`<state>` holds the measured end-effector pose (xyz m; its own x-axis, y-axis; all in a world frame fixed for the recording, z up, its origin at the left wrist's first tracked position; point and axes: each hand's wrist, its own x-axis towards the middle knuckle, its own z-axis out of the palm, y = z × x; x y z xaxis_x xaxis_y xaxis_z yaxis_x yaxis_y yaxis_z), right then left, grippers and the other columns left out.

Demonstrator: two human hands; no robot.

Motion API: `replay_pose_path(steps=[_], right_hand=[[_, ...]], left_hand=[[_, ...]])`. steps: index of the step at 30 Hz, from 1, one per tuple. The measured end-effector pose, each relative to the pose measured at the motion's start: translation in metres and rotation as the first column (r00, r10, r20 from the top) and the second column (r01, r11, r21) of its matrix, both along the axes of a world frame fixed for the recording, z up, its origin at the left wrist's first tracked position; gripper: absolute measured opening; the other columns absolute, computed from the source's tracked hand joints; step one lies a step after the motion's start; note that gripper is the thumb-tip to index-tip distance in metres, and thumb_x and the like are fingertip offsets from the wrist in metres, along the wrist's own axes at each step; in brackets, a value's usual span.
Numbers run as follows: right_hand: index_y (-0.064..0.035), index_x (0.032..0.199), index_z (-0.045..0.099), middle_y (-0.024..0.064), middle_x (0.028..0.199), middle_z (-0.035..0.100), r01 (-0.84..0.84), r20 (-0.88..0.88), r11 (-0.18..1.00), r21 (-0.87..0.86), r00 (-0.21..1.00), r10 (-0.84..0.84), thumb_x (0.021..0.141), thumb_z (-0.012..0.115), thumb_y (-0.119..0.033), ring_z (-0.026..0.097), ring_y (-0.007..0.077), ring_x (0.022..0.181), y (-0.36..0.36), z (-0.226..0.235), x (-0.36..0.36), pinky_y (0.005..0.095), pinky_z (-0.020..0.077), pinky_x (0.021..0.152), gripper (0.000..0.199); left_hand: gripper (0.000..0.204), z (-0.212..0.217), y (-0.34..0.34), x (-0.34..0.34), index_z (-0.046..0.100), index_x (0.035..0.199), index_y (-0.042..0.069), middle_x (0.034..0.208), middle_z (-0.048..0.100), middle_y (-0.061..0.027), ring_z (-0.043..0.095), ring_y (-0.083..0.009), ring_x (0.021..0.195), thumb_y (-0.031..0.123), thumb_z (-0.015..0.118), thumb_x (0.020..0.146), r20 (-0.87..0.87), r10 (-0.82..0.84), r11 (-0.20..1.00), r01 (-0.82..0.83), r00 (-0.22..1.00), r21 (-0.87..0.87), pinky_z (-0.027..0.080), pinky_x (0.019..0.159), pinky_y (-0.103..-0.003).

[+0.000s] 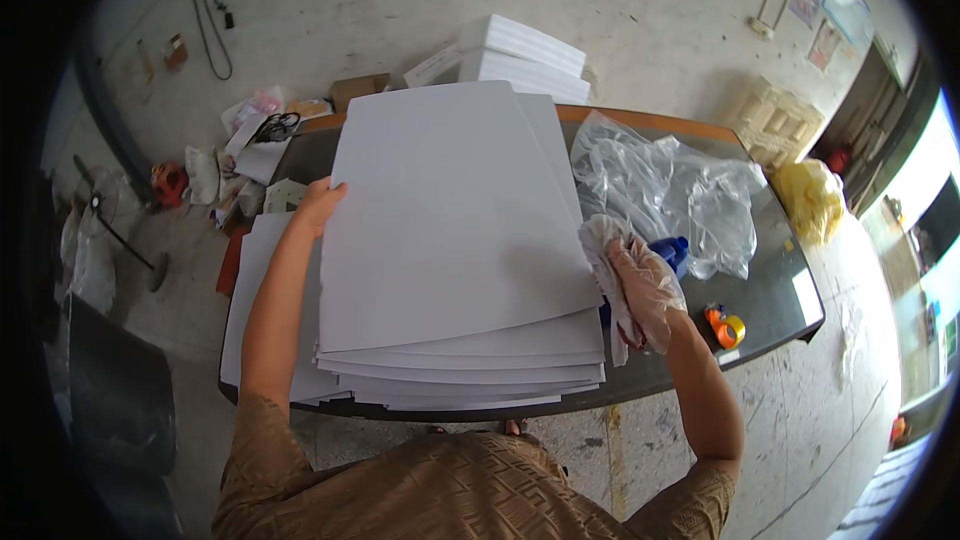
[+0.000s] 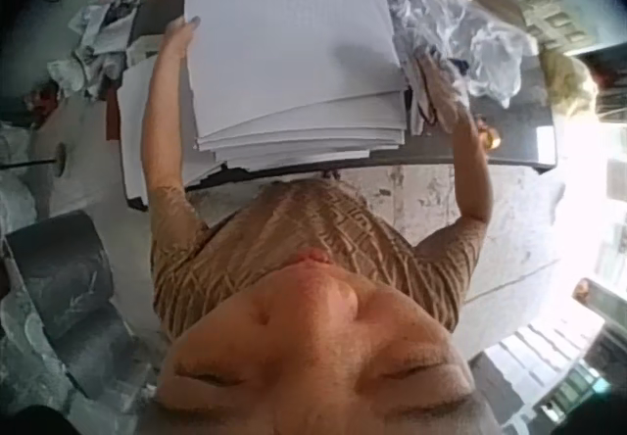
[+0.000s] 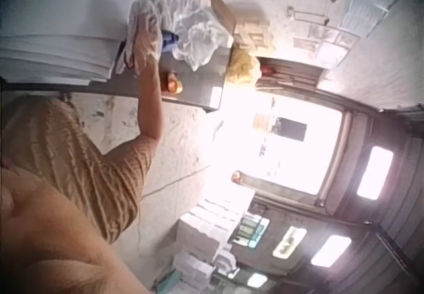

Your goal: The person wipes the surface of large white sheets one by one using a cloth. They pick up a sheet from a stack, wipe it thoroughly, and place it on a separate pile. The person periodically pours liquid from a blue bottle onto the cloth to keep it damp.

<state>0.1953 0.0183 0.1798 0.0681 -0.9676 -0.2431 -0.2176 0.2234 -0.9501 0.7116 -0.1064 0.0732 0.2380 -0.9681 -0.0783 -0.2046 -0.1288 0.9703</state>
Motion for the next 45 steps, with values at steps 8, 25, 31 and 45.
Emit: replay_pose_path(steps=[8, 25, 31, 45], right_hand=[[-0.0085, 0.124, 0.057, 0.0026, 0.089, 0.066, 0.065, 0.16, 0.997, 0.05, 0.984, -0.072, 0.102, 0.052, -0.036, 0.063, 0.0091, 0.074, 0.059, -0.013, -0.01, 0.0219, 0.0526, 0.065, 0.035], [-0.0044, 0.132, 0.056, 0.0027, 0.11, 0.066, 0.169, -0.038, 0.949, -0.267, 0.982, -0.185, 0.102, 0.054, -0.033, 0.061, 0.0113, 0.094, 0.054, -0.043, -0.014, 0.0257, 0.0499, 0.083, 0.041], [-0.0062, 0.13, 0.056, 0.0048, 0.104, 0.067, -0.012, -0.281, 0.925, -0.379, 0.954, -0.102, 0.102, 0.052, -0.032, 0.06, 0.0115, 0.086, 0.044, -0.024, -0.027, 0.0262, 0.0486, 0.08, 0.038], [-0.012, 0.125, 0.06, 0.0204, 0.113, 0.053, -0.792, -0.795, 0.18, -0.583, 0.602, 0.076, 0.08, 0.074, -0.017, 0.061, 0.0367, 0.096, 0.039, -0.01, 0.256, 0.0452, 0.0549, 0.078, 0.047]], left_hand=[[0.043, 0.012, 0.004, -0.034, 0.052, 0.13, -0.007, 0.125, 0.06, -0.0175, 0.06, -0.0266, 0.113, 0.024, 0.05, 0.099, -0.065, -0.083, 0.996, 0.08, 0.994, -0.045, 0.049, 0.095, -0.04], [0.071, -0.005, 0.027, -0.055, 0.045, 0.139, -0.007, 0.14, 0.05, -0.0244, 0.044, -0.0317, 0.134, 0.053, 0.039, 0.101, -0.117, 0.079, 0.992, -0.089, 0.99, -0.087, 0.035, 0.109, -0.04], [0.058, 0.022, 0.07, -0.033, 0.06, 0.121, -0.005, 0.118, 0.065, -0.0161, 0.059, -0.0282, 0.113, 0.047, 0.043, 0.102, -0.058, 0.201, 0.965, -0.208, 0.978, -0.162, 0.044, 0.098, -0.038], [0.016, -0.037, 0.29, -0.14, 0.074, 0.095, 0.005, 0.106, 0.067, -0.0075, 0.062, -0.0243, 0.106, 0.011, 0.073, 0.08, 0.568, 0.582, 0.471, 0.327, 0.582, -0.819, 0.053, 0.092, -0.041]])
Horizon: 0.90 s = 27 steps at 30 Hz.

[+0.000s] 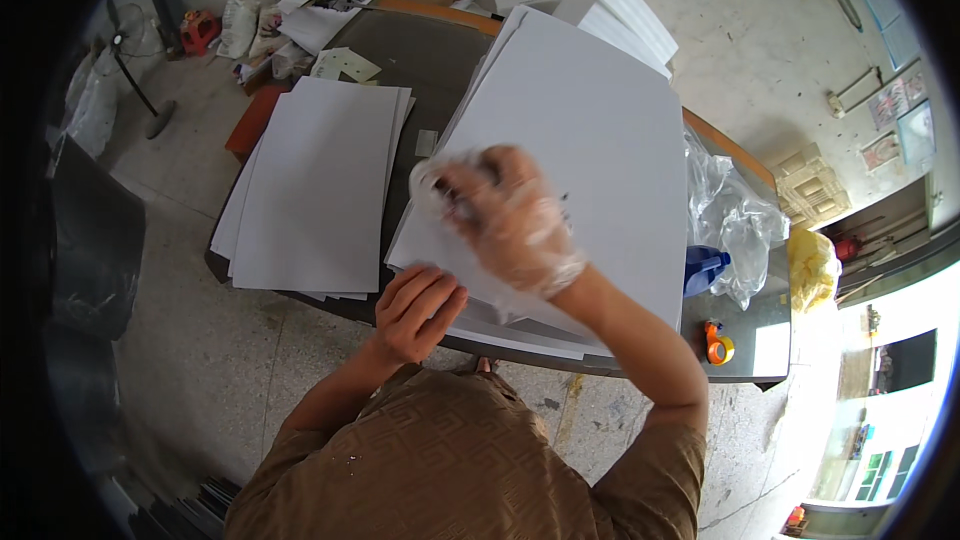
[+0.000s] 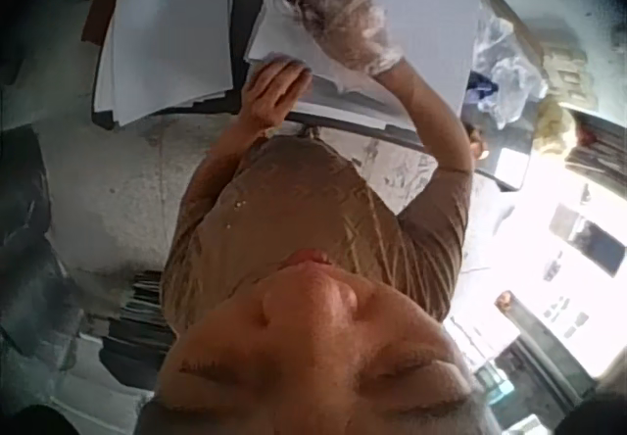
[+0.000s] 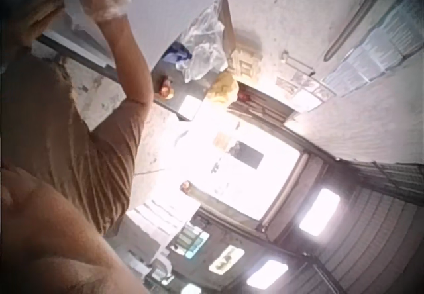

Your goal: The person wipes the surface of large white sheets one by one using a cloth. They pick up a sheet from a stack, wipe it thoroughly, and place it on a separate pile. The person periodically pours liquid from a blue bottle onto the cloth to keep it damp.

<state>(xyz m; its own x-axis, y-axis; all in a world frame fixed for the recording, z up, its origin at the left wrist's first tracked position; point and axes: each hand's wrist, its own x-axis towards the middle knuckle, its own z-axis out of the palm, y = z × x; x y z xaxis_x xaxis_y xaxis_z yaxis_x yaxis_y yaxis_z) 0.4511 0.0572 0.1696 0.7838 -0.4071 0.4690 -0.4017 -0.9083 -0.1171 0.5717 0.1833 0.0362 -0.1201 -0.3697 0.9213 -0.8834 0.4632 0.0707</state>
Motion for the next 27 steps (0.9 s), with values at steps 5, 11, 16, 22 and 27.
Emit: replay_pose_path(steps=[5, 11, 16, 22, 27], right_hand=[[-0.0073, 0.12, 0.061, 0.0252, 0.114, 0.053, 0.005, 0.014, 0.957, 0.29, 1.0, -0.009, 0.08, 0.074, -0.03, 0.058, 0.0406, 0.1, 0.022, -0.015, 0.011, 0.05, 0.0504, 0.084, 0.048], [-0.0216, 0.131, 0.059, 0.0222, 0.114, 0.052, -0.065, -0.177, 0.996, 0.054, 0.982, 0.073, 0.081, 0.072, -0.027, 0.057, 0.0376, 0.099, 0.018, -0.024, 0.012, 0.0481, 0.0508, 0.083, 0.051], [-0.0272, 0.133, 0.056, 0.0231, 0.12, 0.05, 0.076, -0.27, 0.983, 0.169, 0.962, -0.028, 0.077, 0.077, -0.02, 0.056, 0.041, 0.108, -0.032, -0.019, 0.032, 0.0493, 0.0531, 0.088, 0.06], [-0.0318, 0.133, 0.053, 0.0221, 0.122, 0.05, 0.32, -0.306, 0.942, 0.098, 0.911, -0.277, 0.089, 0.066, -0.034, 0.056, 0.0417, 0.112, -0.19, -0.034, 0.058, 0.0483, 0.0503, 0.095, 0.045], [-0.0293, 0.141, 0.045, 0.022, 0.127, 0.054, 0.486, -0.406, 0.874, 0.024, 0.803, -0.436, 0.097, 0.046, -0.048, 0.054, 0.0361, 0.119, -0.358, -0.03, 0.084, 0.0408, 0.047, 0.099, 0.047]], left_hand=[[0.015, -0.012, 0.0, 0.003, 0.075, 0.09, 0.005, 0.104, 0.067, -0.0076, 0.061, -0.0242, 0.103, 0.011, 0.072, 0.076, -0.051, -0.062, 0.997, 0.06, 0.997, -0.037, 0.052, 0.093, -0.04], [0.013, -0.018, -0.011, 0.0, 0.07, 0.088, 0.008, 0.1, 0.064, -0.0041, 0.059, -0.0202, 0.098, 0.011, 0.07, 0.075, -0.084, -0.113, 0.991, 0.106, 0.99, -0.076, 0.05, 0.085, -0.036], [0.017, -0.01, -0.007, 0.004, 0.068, 0.095, 0.011, 0.099, 0.061, -0.0024, 0.057, -0.0191, 0.095, 0.011, 0.07, 0.078, -0.05, -0.121, 0.992, 0.123, 0.991, 0.032, 0.043, 0.079, -0.034], [0.018, -0.011, -0.011, 0.004, 0.066, 0.088, 0.017, 0.093, 0.06, 0.0002, 0.056, -0.015, 0.088, 0.006, 0.071, 0.074, -0.034, -0.142, 0.99, 0.142, 0.989, 0.02, 0.038, 0.072, -0.03], [0.014, -0.01, -0.002, 0.006, 0.068, 0.09, 0.02, 0.096, 0.061, 0.002, 0.057, -0.0118, 0.089, 0.012, 0.066, 0.079, 0.007, -0.103, 0.993, 0.102, 0.995, 0.064, 0.041, 0.074, -0.026]])
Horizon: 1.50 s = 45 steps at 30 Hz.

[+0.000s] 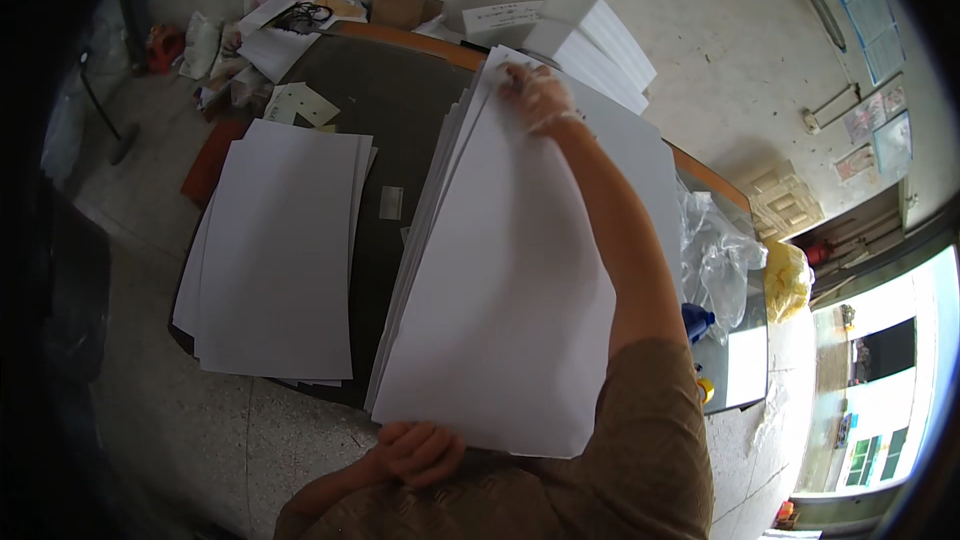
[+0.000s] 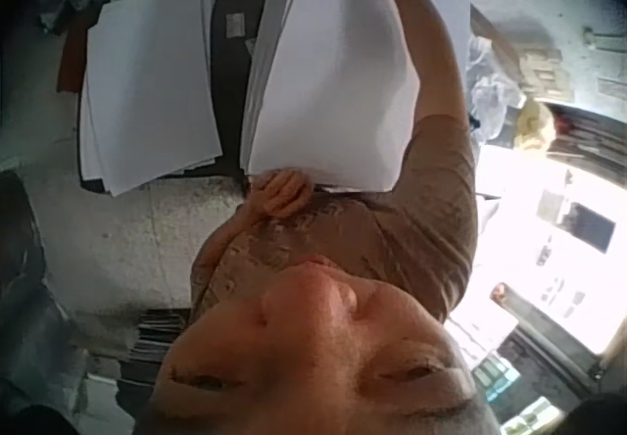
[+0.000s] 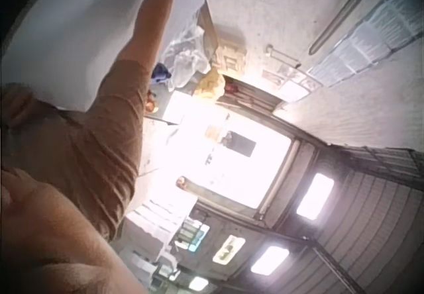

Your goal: The person wipes the surface of large white sheets one by one using a cloth. They pick up a sheet from a stack, wipe it thoroughly, and place it on a separate pile. The person periodically pours liquid from a blue bottle onto the cloth to keep it damp.

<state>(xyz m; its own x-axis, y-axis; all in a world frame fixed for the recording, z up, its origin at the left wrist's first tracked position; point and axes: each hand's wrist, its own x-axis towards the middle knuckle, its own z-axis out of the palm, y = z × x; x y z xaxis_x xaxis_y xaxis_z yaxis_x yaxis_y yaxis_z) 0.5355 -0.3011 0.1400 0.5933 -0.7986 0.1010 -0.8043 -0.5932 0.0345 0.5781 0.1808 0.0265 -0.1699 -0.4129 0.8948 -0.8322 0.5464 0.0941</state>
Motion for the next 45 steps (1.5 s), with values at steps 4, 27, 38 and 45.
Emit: replay_pose_path(steps=[4, 27, 38, 45], right_hand=[[-0.0226, 0.14, 0.045, 0.0186, 0.116, 0.063, 0.06, 0.034, 0.986, -0.159, 0.998, -0.055, 0.099, 0.047, -0.045, 0.058, 0.0351, 0.112, -0.091, -0.011, 0.0, 0.042, 0.049, 0.093, 0.047], [-0.0176, 0.124, 0.062, 0.0157, 0.112, 0.058, -0.465, 0.18, 0.851, 0.243, 0.884, 0.431, 0.074, 0.077, -0.021, 0.06, 0.0331, 0.098, 0.351, 0.018, -0.154, 0.0474, 0.0511, 0.08, 0.052], [-0.0195, 0.131, 0.055, 0.0178, 0.117, 0.063, 0.153, -0.076, 0.962, -0.228, 0.982, -0.174, 0.096, 0.05, -0.036, 0.06, 0.0295, 0.111, -0.105, -0.028, -0.126, 0.0407, 0.0491, 0.094, 0.039], [-0.0144, 0.13, 0.056, 0.0161, 0.12, 0.061, -0.044, 0.084, 0.997, -0.068, 0.995, 0.05, 0.096, 0.053, -0.032, 0.059, 0.0332, 0.111, 0.013, -0.013, -0.126, 0.0426, 0.0476, 0.096, 0.039]], left_hand=[[0.013, 0.005, 0.004, -0.003, 0.069, 0.092, 0.021, 0.097, 0.062, 0.0038, 0.058, -0.0105, 0.086, 0.015, 0.062, 0.083, -0.025, 0.044, 0.997, -0.043, 0.999, 0.058, 0.042, 0.076, -0.025], [0.011, 0.005, -0.01, 0.001, 0.07, 0.093, 0.017, 0.102, 0.067, 0.0007, 0.051, -0.0133, 0.093, 0.015, 0.065, 0.084, 0.054, 0.036, 0.998, -0.038, 0.998, 0.043, 0.033, 0.08, -0.033], [0.01, 0.004, 0.012, -0.01, 0.066, 0.089, 0.021, 0.104, 0.064, 0.0035, 0.051, -0.0125, 0.092, 0.016, 0.066, 0.081, -0.01, 0.081, 0.982, -0.078, 0.997, 0.17, 0.034, 0.081, -0.032], [0.012, 0.008, 0.011, -0.013, 0.063, 0.086, 0.019, 0.104, 0.064, -0.0006, 0.051, -0.0161, 0.093, 0.009, 0.068, 0.08, 0.007, 0.185, 0.971, -0.184, 0.983, 0.151, 0.035, 0.084, -0.035]])
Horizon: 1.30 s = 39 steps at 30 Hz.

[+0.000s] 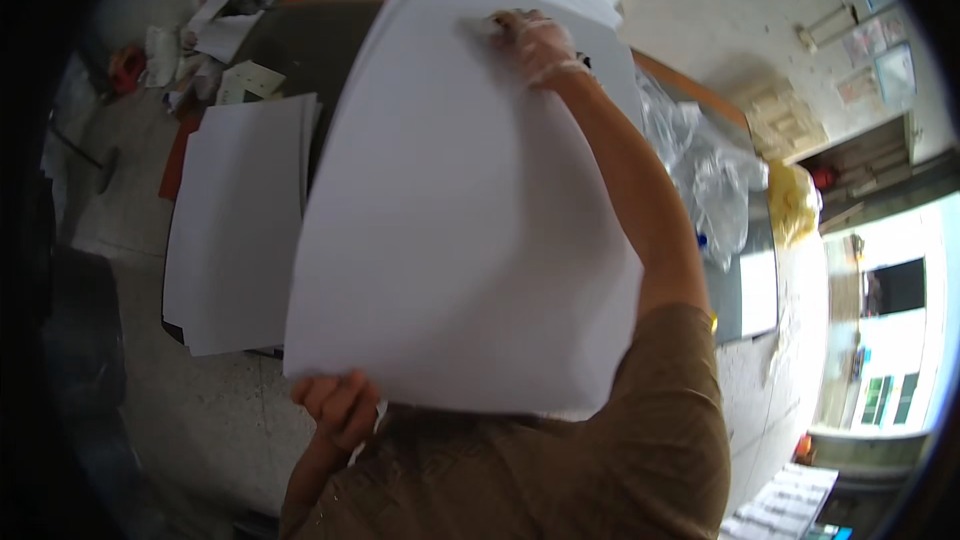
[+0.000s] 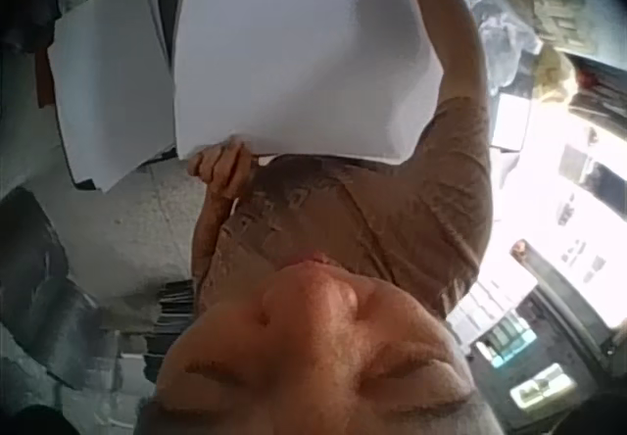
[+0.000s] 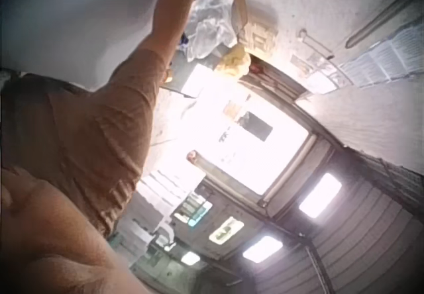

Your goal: The person wipes the surface of large white sheets one by one using a cloth. They pick up a sheet from a stack, wipe it thoroughly, and place it on a separate pile. The person periodically pours liquid from a blue bottle onto the cloth to keep it damp.

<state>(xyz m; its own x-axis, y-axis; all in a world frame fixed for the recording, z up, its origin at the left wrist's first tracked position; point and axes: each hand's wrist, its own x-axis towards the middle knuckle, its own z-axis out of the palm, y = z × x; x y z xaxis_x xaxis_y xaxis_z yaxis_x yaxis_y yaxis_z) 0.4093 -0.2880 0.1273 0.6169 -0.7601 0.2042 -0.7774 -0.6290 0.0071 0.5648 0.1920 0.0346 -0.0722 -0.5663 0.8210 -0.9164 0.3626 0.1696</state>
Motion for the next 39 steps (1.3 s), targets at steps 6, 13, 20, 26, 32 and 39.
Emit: replay_pose_path(steps=[6, 13, 20, 26, 32, 39], right_hand=[[-0.022, 0.13, 0.058, 0.0139, 0.117, 0.058, -0.408, -0.043, 0.895, 0.182, 0.906, 0.422, 0.085, 0.068, -0.023, 0.057, 0.0304, 0.108, 0.326, 0.022, -0.112, 0.0452, 0.0485, 0.089, 0.046], [-0.0256, 0.129, 0.057, 0.0165, 0.119, 0.055, -0.421, 0.211, 0.895, 0.146, 0.897, 0.388, 0.075, 0.076, -0.017, 0.058, 0.0337, 0.101, 0.372, 0.016, -0.139, 0.0426, 0.0508, 0.074, 0.058], [-0.0238, 0.126, 0.06, 0.0118, 0.106, 0.06, -0.468, 0.089, 0.87, 0.157, 0.884, 0.459, 0.075, 0.077, -0.016, 0.06, 0.0302, 0.094, 0.284, 0.017, -0.125, 0.0451, 0.0521, 0.077, 0.055], [-0.0141, 0.127, 0.058, 0.0161, 0.115, 0.06, -0.03, 0.061, 0.999, 0.011, 0.998, 0.029, 0.092, 0.064, -0.029, 0.057, 0.0342, 0.11, -0.005, 0.0, -0.083, 0.0413, 0.047, 0.096, 0.038], [-0.0166, 0.138, 0.047, 0.0135, 0.11, 0.068, 0.013, -0.122, 0.981, -0.196, 0.992, -0.037, 0.095, 0.053, -0.037, 0.063, 0.0289, 0.106, -0.139, -0.017, -0.073, 0.0375, 0.0513, 0.089, 0.048], [-0.0136, 0.132, 0.056, 0.0109, 0.121, 0.06, -0.462, -0.086, 0.845, -0.27, 0.885, 0.457, 0.089, 0.063, -0.035, 0.056, 0.0272, 0.109, 0.138, -0.016, -0.17, 0.0432, 0.042, 0.099, 0.049]], left_hand=[[0.007, -0.007, -0.021, 0.002, 0.062, 0.096, 0.011, 0.101, 0.065, -0.0051, 0.051, -0.0184, 0.093, 0.007, 0.062, 0.091, 0.078, 0.004, 0.986, 0.009, 0.997, -0.167, 0.037, 0.082, -0.037], [0.01, -0.001, -0.022, -0.011, 0.063, 0.1, 0.014, 0.108, 0.064, -0.0029, 0.054, -0.0214, 0.105, 0.022, 0.057, 0.099, 0.04, 0.116, 0.973, -0.106, 0.992, -0.205, 0.039, 0.096, -0.043], [0.02, -0.009, -0.019, -0.017, 0.063, 0.097, 0.021, 0.106, 0.063, -0.0019, 0.054, -0.0205, 0.11, 0.039, 0.055, 0.099, 0.148, -0.036, 0.998, 0.043, 0.988, -0.044, 0.037, 0.102, -0.045], [0.032, -0.002, -0.011, -0.023, 0.061, 0.093, 0.021, 0.106, 0.058, -0.0018, 0.05, -0.0212, 0.112, 0.051, 0.053, 0.097, 0.118, -0.021, 0.999, 0.017, 0.993, 0.043, 0.036, 0.102, -0.045], [0.046, -0.001, -0.017, -0.039, 0.068, 0.096, 0.023, 0.107, 0.052, -0.0012, 0.045, -0.0202, 0.109, 0.062, 0.043, 0.096, 0.107, 0.153, 0.988, -0.153, 0.982, -0.001, 0.034, 0.101, -0.044], [0.059, -0.002, -0.029, -0.043, 0.071, 0.092, 0.016, 0.105, 0.054, -0.0066, 0.045, -0.0251, 0.103, 0.066, 0.04, 0.096, 0.161, 0.167, 0.986, -0.16, 0.973, -0.051, 0.038, 0.093, -0.046]])
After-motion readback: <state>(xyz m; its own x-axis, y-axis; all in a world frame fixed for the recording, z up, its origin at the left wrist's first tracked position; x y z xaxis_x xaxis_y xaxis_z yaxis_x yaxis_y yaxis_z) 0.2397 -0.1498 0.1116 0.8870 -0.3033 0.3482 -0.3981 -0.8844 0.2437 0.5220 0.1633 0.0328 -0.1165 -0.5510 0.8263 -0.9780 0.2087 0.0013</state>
